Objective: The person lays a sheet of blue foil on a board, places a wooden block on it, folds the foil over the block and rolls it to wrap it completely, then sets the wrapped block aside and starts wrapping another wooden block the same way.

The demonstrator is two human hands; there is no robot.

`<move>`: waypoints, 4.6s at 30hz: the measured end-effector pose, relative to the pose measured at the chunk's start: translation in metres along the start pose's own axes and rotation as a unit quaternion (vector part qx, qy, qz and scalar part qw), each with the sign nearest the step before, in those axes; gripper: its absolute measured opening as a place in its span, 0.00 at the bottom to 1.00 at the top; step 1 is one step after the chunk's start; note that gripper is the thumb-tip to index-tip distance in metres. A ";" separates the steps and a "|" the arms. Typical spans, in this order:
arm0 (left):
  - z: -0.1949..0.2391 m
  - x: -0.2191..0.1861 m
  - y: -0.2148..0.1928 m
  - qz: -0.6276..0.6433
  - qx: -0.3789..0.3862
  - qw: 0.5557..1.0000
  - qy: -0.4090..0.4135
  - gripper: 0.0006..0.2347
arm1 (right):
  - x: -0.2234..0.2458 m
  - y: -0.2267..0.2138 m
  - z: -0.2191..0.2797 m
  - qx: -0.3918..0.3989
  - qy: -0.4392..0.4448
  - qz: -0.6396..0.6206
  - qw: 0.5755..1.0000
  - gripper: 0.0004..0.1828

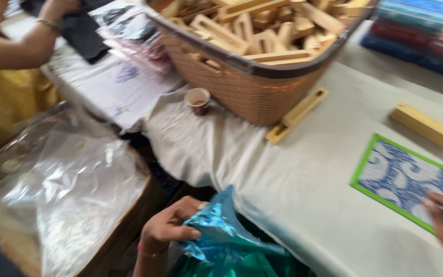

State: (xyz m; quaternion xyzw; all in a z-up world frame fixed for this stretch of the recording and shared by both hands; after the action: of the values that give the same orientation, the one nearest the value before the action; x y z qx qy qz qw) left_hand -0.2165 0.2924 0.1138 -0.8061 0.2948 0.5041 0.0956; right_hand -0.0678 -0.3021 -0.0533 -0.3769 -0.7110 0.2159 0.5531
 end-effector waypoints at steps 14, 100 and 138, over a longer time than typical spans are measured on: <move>-0.201 0.182 0.156 0.192 0.383 0.884 -0.189 0.10 | 0.212 -0.037 0.037 0.233 -0.051 -0.215 0.947 0.35; -0.280 0.332 0.073 -0.021 -0.087 0.981 -0.172 0.08 | 0.125 -0.093 -0.011 -0.228 0.053 0.020 0.972 0.20; -0.292 0.263 0.114 -0.237 0.044 0.970 -0.021 0.24 | 0.109 -0.003 -0.027 0.121 0.089 -0.104 0.983 0.10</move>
State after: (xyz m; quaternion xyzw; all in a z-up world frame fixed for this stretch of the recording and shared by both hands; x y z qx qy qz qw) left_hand 0.0231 -0.0307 0.0399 -0.8370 0.1154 0.4707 0.2541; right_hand -0.0540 -0.2225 0.0245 -0.2491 -0.6626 0.2075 0.6752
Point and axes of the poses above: each hand's wrist, its own z-axis away from the middle knuckle, its own y-axis out of the palm, x = y × z, the point moved 7 cm from there along -z, towards the middle knuckle, and after that the axes turned 14 degrees about y, right-handed, at the moved point
